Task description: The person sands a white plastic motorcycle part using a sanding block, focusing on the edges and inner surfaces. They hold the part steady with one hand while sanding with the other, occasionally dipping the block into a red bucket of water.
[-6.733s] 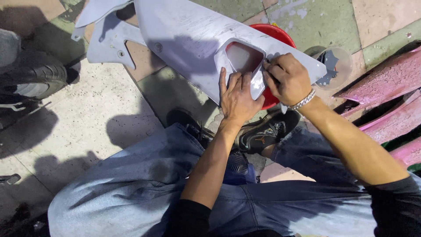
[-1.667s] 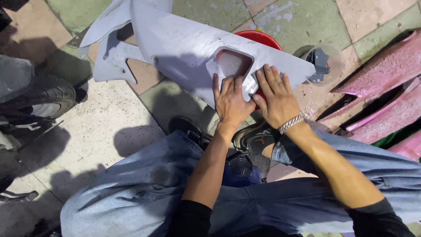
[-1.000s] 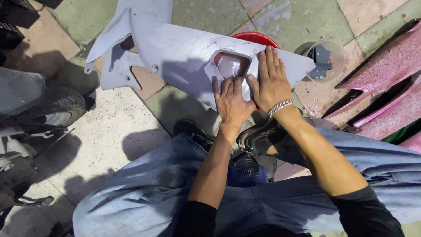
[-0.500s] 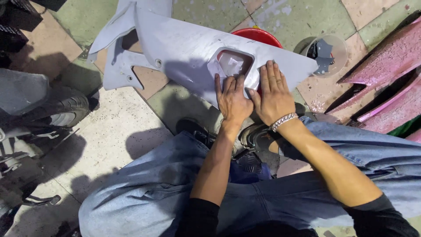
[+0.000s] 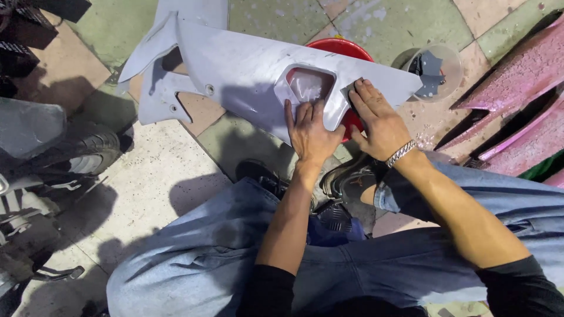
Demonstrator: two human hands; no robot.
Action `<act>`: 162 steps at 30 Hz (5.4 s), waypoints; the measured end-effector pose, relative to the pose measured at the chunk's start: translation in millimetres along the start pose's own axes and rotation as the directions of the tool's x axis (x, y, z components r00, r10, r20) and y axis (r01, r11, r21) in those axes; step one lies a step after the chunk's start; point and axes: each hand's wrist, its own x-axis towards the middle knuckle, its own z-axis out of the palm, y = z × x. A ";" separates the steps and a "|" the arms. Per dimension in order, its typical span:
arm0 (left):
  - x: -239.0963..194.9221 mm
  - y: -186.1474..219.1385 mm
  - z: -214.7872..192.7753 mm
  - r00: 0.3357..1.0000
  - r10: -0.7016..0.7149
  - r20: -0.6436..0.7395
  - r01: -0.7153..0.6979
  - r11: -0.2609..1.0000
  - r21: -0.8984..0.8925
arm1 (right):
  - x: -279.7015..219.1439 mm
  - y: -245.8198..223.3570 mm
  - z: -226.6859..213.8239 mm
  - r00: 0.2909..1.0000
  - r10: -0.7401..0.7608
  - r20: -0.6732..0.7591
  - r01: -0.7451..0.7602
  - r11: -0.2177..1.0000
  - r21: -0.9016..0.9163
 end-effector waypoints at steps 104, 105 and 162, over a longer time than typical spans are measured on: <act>7.7 2.4 -6.9 0.999 0.039 -0.001 -0.039 0.998 -0.039 | 41.6 3.1 40.5 0.995 -0.061 -0.084 0.004 0.831 -0.556; 6.7 3.1 -7.4 0.999 0.043 -0.012 -0.044 0.998 -0.035 | 44.4 4.3 42.6 0.995 -0.059 -0.079 0.006 0.835 -0.550; -1.2 -12.7 -6.0 0.981 0.101 0.164 -0.084 0.990 -0.109 | 29.9 20.9 19.2 0.929 0.062 -0.366 -0.060 0.998 0.018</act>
